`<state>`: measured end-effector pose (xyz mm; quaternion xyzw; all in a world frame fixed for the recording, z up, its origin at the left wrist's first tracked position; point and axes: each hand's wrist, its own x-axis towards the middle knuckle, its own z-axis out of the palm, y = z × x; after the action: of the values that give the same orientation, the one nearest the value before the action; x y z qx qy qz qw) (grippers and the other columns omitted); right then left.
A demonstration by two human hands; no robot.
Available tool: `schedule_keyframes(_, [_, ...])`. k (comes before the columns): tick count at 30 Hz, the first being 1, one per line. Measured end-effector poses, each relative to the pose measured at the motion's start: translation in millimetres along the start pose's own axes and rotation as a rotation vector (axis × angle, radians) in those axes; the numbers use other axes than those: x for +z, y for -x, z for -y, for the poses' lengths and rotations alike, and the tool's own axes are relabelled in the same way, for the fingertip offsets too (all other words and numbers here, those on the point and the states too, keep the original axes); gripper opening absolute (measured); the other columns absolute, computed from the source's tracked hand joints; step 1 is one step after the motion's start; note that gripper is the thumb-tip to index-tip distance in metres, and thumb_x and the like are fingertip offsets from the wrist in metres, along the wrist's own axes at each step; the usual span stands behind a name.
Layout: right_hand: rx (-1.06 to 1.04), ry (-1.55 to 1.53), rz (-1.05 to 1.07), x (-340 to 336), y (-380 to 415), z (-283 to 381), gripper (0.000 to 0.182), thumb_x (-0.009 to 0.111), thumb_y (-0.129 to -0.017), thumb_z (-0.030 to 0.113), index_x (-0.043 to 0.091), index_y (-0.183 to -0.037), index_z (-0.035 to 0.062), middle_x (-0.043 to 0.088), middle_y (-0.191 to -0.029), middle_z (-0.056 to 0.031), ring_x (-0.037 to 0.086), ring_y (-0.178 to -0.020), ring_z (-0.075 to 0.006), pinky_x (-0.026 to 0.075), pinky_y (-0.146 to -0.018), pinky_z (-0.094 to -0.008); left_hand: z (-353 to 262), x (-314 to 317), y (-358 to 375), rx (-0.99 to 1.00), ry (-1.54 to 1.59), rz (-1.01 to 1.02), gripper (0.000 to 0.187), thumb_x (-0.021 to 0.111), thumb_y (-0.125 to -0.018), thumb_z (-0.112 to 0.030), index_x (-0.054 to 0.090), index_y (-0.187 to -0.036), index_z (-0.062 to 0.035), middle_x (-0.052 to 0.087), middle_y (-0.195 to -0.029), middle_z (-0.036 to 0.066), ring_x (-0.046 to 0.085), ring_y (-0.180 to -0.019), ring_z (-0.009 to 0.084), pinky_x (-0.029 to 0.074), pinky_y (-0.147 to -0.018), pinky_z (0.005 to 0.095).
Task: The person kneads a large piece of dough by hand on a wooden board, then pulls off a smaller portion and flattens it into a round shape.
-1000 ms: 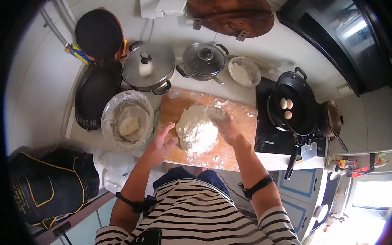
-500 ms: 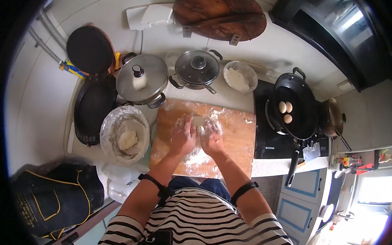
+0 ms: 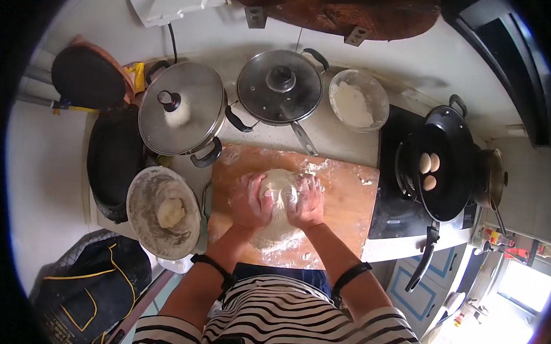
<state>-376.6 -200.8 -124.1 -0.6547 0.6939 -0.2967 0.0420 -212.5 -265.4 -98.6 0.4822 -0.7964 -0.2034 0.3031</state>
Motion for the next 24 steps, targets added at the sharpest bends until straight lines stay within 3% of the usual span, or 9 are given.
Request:
schedule_keyframes(2, [0.035,-0.044,0.094,-5,-11,-4,0.047,0.063,-0.083,0.019,0.051,-0.123,-0.0028,0.053,-0.118,-0.0295,0.051,-0.104,-0.0524,0.041,-0.093,-0.0591,6,2,-7,0.0,0.023,0.021,0.042,0.051,-0.089,-0.037,0.061,-0.115,-0.0051,0.06,-0.11,0.019,0.057,-0.099,0.039,0.045,-0.084,0.0505])
schedule_keyframes(5, [0.15,-0.083,0.15,6,-12,-16,0.049,0.062,-0.081,0.034,0.061,-0.117,-0.0011,0.056,-0.122,-0.032,0.05,-0.116,-0.0535,0.04,-0.101,-0.0567,11,1,-15,0.002,0.015,0.054,0.043,0.049,-0.09,-0.038,0.061,-0.111,-0.0033,0.06,-0.105,0.019,0.058,-0.095,0.0394,0.044,-0.082,0.0519])
schedule_keyframes(12, [0.351,-0.023,0.253,-4,-39,-7,0.047,0.062,-0.086,0.034,0.059,-0.12,0.001,0.06,-0.122,-0.0233,0.057,-0.112,-0.0415,0.048,-0.093,-0.0509,27,11,-15,-0.07,-0.058,0.14,0.045,0.045,-0.094,-0.036,0.064,-0.11,0.0013,0.061,-0.103,0.021,0.058,-0.095,0.0408,0.043,-0.083,0.0533])
schedule_keyframes(15, [0.28,0.021,0.181,2,-43,-10,0.047,0.06,-0.09,0.034,0.057,-0.125,0.0031,0.062,-0.121,-0.0233,0.06,-0.108,-0.0445,0.05,-0.09,-0.0524,19,10,-21,-0.105,-0.048,0.092,0.043,0.044,-0.096,-0.032,0.065,-0.111,0.0028,0.061,-0.103,0.022,0.059,-0.095,0.0422,0.044,-0.082,0.0525])
schedule_keyframes(16, [0.292,0.008,0.236,-1,-46,-11,0.048,0.057,-0.092,0.039,0.058,-0.125,0.0051,0.061,-0.127,-0.0202,0.06,-0.112,-0.0385,0.048,-0.097,-0.0486,23,12,-20,-0.064,-0.122,0.085,0.043,0.043,-0.098,-0.03,0.063,-0.114,0.0043,0.062,-0.101,0.023,0.06,-0.094,0.0426,0.046,-0.082,0.0515])
schedule_keyframes(19, [0.452,-0.087,0.378,-12,-55,-5,0.048,0.054,-0.094,0.039,0.056,-0.128,0.0049,0.06,-0.128,-0.0211,0.059,-0.114,-0.04,0.049,-0.097,-0.0485,11,5,-19,-0.226,-0.077,0.183,0.043,0.044,-0.099,-0.033,0.062,-0.116,0.0022,0.063,-0.103,0.023,0.06,-0.095,0.0434,0.047,-0.084,0.0512])
schedule_keyframes(20, [0.391,-0.142,0.33,11,-47,-25,0.047,0.054,-0.095,0.037,0.054,-0.13,0.0047,0.06,-0.129,-0.0219,0.059,-0.116,-0.0402,0.049,-0.096,-0.0478,10,0,-19,-0.215,-0.039,0.211,0.042,0.045,-0.099,-0.033,0.061,-0.117,0.0012,0.063,-0.106,0.023,0.06,-0.097,0.0433,0.047,-0.085,0.0515])
schedule_keyframes(23, [0.323,-0.16,0.399,-18,-47,-5,0.047,0.056,-0.094,0.033,0.054,-0.131,0.0036,0.06,-0.127,-0.0229,0.059,-0.116,-0.0403,0.05,-0.096,-0.0474,3,-20,-16,-0.174,0.074,0.278,0.039,0.049,-0.098,-0.031,0.059,-0.121,-0.0018,0.062,-0.113,0.024,0.059,-0.104,0.0435,0.047,-0.089,0.0514])
schedule_keyframes(24, [0.079,-0.046,0.22,-7,-37,-8,0.037,0.065,-0.089,0.024,0.061,-0.12,0.0034,0.064,-0.118,-0.0213,0.06,-0.108,-0.0403,0.049,-0.095,-0.046,-3,-29,-11,-0.152,0.111,0.282,0.038,0.051,-0.097,-0.029,0.058,-0.123,-0.0026,0.062,-0.115,0.025,0.059,-0.105,0.0438,0.047,-0.089,0.0508])
